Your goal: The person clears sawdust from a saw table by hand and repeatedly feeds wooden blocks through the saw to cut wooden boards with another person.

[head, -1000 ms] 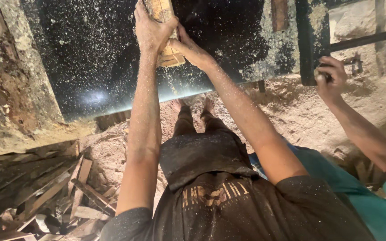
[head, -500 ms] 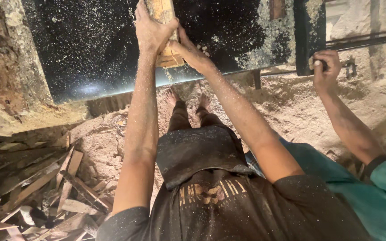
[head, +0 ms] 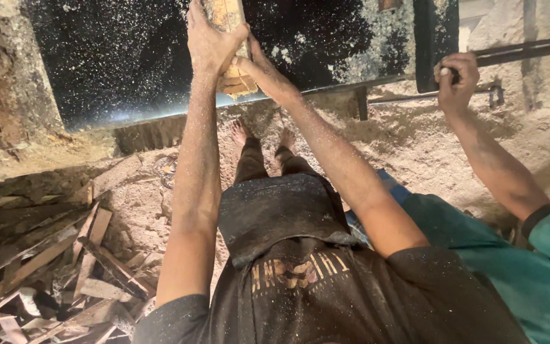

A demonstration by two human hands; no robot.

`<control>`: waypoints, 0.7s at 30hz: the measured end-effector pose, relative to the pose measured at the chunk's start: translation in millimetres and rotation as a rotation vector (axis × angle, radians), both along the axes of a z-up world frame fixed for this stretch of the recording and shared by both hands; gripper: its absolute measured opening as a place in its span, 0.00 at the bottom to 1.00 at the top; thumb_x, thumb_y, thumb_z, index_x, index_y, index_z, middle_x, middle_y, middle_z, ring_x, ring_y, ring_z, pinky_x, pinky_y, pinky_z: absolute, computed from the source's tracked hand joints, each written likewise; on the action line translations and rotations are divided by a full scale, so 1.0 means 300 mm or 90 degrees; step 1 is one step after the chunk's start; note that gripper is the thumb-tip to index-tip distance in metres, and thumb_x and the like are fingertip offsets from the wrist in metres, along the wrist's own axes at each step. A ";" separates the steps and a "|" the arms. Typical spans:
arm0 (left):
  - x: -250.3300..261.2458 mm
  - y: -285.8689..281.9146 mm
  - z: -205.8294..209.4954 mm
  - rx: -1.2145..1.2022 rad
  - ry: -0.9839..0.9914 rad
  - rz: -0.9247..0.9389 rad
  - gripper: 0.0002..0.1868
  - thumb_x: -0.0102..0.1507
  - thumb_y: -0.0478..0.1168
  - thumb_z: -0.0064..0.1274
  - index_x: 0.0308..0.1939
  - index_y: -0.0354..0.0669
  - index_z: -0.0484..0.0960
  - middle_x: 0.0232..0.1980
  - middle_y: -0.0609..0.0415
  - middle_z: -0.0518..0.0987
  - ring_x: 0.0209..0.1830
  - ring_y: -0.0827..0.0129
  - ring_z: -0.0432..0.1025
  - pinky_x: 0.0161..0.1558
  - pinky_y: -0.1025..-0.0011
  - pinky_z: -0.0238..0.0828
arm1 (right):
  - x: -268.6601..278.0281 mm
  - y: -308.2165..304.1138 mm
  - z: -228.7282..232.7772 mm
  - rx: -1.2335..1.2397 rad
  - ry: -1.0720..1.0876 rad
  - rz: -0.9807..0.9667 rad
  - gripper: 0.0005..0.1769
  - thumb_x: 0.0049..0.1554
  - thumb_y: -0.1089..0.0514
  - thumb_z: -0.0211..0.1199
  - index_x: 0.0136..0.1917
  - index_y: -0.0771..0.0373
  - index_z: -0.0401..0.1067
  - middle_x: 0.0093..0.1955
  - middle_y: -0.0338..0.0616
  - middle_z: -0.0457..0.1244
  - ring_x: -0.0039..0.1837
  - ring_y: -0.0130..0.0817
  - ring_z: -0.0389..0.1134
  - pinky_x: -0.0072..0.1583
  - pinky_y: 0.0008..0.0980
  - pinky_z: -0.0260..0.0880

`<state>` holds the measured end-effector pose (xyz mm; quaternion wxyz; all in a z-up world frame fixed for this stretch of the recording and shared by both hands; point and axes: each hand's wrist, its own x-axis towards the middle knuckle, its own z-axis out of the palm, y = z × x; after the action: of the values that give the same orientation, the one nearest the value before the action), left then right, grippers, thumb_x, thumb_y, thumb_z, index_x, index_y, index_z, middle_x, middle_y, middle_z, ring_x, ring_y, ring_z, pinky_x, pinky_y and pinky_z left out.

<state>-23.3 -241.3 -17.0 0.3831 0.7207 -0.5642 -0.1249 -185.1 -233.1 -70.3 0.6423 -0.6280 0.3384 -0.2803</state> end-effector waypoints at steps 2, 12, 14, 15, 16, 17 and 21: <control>0.008 0.000 0.004 0.012 -0.003 -0.008 0.54 0.53 0.57 0.68 0.71 0.29 0.57 0.64 0.33 0.70 0.64 0.43 0.70 0.62 0.54 0.71 | 0.006 0.010 0.024 -0.003 0.003 -0.008 0.64 0.58 0.24 0.53 0.85 0.59 0.20 0.88 0.60 0.20 0.88 0.59 0.21 0.82 0.63 0.36; -0.013 0.002 0.037 -0.075 -0.068 -0.011 0.54 0.52 0.57 0.70 0.70 0.28 0.60 0.63 0.32 0.71 0.64 0.44 0.69 0.63 0.53 0.74 | 0.003 0.013 0.082 0.059 -0.058 0.004 0.69 0.56 0.21 0.57 0.86 0.60 0.22 0.88 0.62 0.25 0.88 0.58 0.25 0.83 0.66 0.37; -0.018 -0.008 0.114 0.039 -0.083 -0.001 0.56 0.49 0.58 0.68 0.68 0.26 0.59 0.58 0.32 0.73 0.57 0.47 0.72 0.54 0.55 0.76 | -0.002 -0.003 0.178 0.091 -0.011 0.004 0.70 0.53 0.21 0.56 0.84 0.60 0.21 0.87 0.62 0.23 0.86 0.57 0.24 0.80 0.67 0.37; -0.018 -0.028 0.155 0.163 -0.093 0.008 0.57 0.47 0.59 0.67 0.66 0.24 0.58 0.54 0.33 0.74 0.50 0.50 0.74 0.46 0.58 0.78 | 0.001 -0.023 0.224 0.085 0.022 0.021 0.71 0.50 0.21 0.56 0.84 0.59 0.22 0.87 0.60 0.25 0.86 0.56 0.26 0.78 0.67 0.37; -0.018 -0.040 0.182 0.170 -0.093 0.008 0.57 0.47 0.59 0.67 0.66 0.24 0.58 0.54 0.33 0.74 0.50 0.50 0.74 0.46 0.58 0.78 | 0.002 -0.004 0.247 0.095 0.057 0.039 0.72 0.47 0.21 0.57 0.84 0.57 0.23 0.87 0.58 0.27 0.86 0.55 0.27 0.77 0.66 0.37; -0.011 -0.078 0.203 0.270 -0.052 0.005 0.62 0.48 0.62 0.64 0.71 0.24 0.51 0.48 0.37 0.78 0.45 0.51 0.76 0.43 0.56 0.78 | 0.006 -0.009 0.262 0.102 0.057 0.041 0.72 0.47 0.21 0.57 0.84 0.57 0.23 0.87 0.58 0.27 0.86 0.55 0.27 0.77 0.66 0.37; 0.019 -0.158 0.144 0.174 0.009 -0.011 0.64 0.48 0.61 0.62 0.71 0.19 0.47 0.38 0.43 0.83 0.33 0.58 0.82 0.33 0.65 0.84 | 0.029 -0.048 0.258 0.075 0.050 0.036 0.71 0.52 0.20 0.56 0.84 0.59 0.19 0.87 0.60 0.26 0.87 0.57 0.31 0.79 0.65 0.40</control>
<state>-17.7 -288.6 26.1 0.2840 0.7604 -0.5456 -0.2088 -176.4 -247.5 7.2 0.6722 -0.6086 0.3614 -0.2170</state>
